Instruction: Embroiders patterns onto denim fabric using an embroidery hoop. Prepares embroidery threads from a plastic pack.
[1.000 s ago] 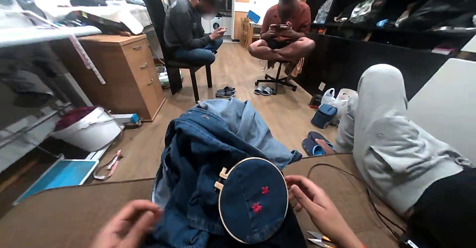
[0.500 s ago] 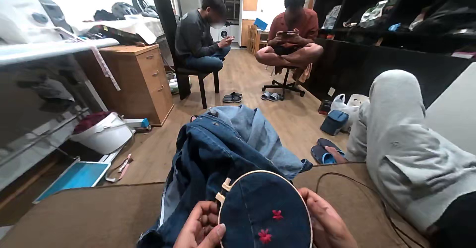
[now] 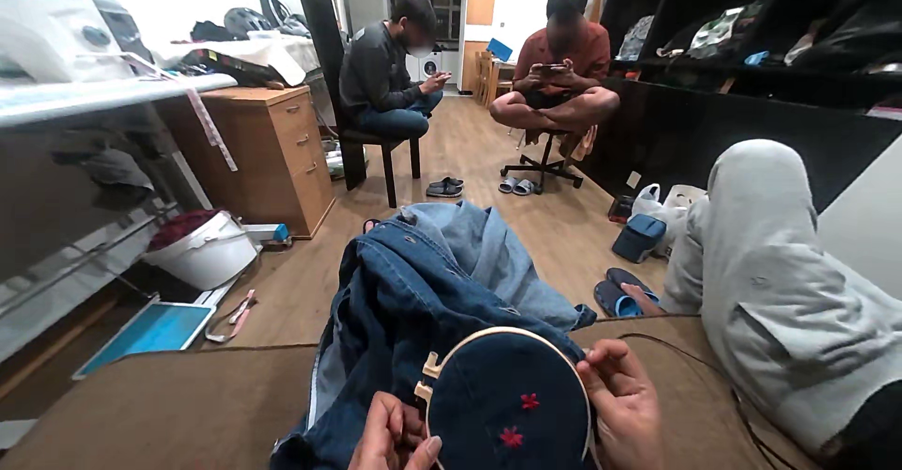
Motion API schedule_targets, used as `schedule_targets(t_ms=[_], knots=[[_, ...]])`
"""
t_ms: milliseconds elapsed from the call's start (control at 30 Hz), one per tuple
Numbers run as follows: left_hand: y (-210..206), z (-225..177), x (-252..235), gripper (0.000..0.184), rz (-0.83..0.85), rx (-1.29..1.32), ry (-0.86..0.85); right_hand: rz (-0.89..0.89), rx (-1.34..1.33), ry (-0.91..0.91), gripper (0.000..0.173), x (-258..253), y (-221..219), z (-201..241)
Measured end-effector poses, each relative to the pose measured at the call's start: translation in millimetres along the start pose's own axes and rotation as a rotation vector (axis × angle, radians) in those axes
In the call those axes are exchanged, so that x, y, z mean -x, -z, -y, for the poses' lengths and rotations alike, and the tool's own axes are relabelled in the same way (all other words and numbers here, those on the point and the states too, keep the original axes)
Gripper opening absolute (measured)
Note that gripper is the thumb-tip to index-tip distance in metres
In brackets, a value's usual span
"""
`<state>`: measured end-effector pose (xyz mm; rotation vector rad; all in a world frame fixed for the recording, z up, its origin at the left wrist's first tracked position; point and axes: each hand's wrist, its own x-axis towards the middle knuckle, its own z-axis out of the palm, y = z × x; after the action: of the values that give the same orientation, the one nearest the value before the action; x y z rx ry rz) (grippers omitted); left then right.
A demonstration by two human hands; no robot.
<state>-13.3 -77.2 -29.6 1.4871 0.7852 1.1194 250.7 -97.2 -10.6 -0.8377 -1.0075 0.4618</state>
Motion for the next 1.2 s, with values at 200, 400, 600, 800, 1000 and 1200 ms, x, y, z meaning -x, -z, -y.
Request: schedule_targets(t_ms=[200, 400, 600, 800, 1000, 1200], knots=[[17.3, 2.4, 1.1, 0.026, -0.01, -0.12, 0.024, 0.06, 0.401, 0.027, 0.018, -10.8, 15.7, -13.7], [49.5, 5.1, 10.8, 0.013, -0.115, -0.214, -0.016, 0.064, 0.492, -0.224, 0.016, -5.3, 48.4, -15.6], [56.2, 0.7, 15.7, 0.013, -0.107, -0.21, -0.046, 0.036, 0.413, -0.294, 0.013, -3.4, 61.0, -0.1], [48.6, -3.5, 15.6, 0.018, -0.073, -0.226, -0.03, 0.032, 0.348, -0.31, 0.014, -4.8, 58.5, 6.6], [21.2, -9.8, -0.7, 0.026, -0.034, -0.225, -0.035, 0.15, 0.361, -0.266, 0.011, -2.1, 42.9, 3.0], [10.2, -10.2, -17.6, 0.023, -0.068, -0.395, -0.093, 0.249, 0.407, -0.105, 0.011, -13.2, 25.2, 1.1]])
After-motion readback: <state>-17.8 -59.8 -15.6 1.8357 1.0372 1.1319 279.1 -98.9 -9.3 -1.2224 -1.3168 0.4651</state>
